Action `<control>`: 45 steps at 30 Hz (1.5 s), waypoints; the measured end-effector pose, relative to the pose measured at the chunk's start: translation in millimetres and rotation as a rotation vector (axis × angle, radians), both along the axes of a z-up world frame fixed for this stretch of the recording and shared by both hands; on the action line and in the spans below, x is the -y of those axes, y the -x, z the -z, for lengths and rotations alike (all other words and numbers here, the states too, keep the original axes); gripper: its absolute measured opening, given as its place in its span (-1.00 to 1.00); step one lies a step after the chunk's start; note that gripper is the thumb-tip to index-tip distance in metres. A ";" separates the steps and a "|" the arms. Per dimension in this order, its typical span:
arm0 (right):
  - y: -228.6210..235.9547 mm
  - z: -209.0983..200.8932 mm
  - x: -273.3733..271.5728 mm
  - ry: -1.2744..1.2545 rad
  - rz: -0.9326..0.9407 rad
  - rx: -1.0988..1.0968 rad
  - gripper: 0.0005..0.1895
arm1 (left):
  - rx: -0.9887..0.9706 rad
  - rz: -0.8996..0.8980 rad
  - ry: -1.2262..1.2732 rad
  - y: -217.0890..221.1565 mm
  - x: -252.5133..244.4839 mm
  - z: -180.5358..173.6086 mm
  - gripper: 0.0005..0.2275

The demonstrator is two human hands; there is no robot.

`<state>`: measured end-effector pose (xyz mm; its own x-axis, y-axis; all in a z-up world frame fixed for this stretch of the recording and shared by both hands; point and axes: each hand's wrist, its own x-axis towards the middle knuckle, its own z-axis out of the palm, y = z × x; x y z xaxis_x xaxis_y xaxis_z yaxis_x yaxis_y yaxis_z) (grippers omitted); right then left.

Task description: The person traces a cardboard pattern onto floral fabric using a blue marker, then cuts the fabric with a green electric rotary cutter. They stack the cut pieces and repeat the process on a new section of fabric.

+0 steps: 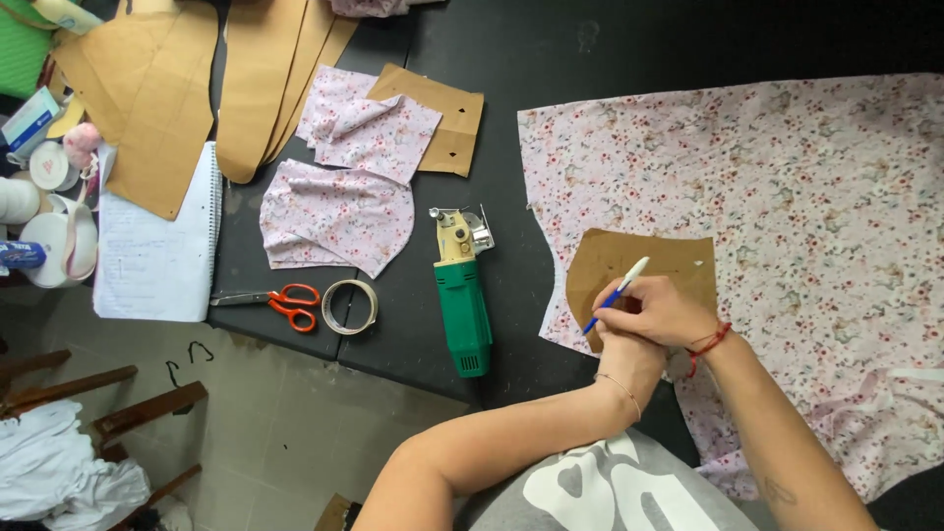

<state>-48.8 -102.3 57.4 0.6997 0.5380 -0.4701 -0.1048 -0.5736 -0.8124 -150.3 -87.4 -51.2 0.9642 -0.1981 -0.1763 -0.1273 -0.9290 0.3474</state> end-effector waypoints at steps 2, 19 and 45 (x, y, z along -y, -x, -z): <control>-5.7 0.1 -2.8 0.093 -0.114 -0.017 -0.82 | -0.082 0.029 -0.054 1.1 -0.2 -17.8 -0.85; -25.9 31.5 -18.4 0.088 -0.133 0.103 -0.82 | -0.291 -0.025 -0.019 -4.0 16.3 5.7 -0.76; 66.1 44.0 61.1 0.027 0.485 0.098 -0.89 | 0.136 0.000 0.436 -20.1 -112.0 -55.4 -0.77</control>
<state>-114.9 -163.4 13.4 0.9082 0.1279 -0.3985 -0.2885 -0.4983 -0.8176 -130.2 24.6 4.2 0.9728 -0.2257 0.0520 -0.1990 -0.7000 0.6859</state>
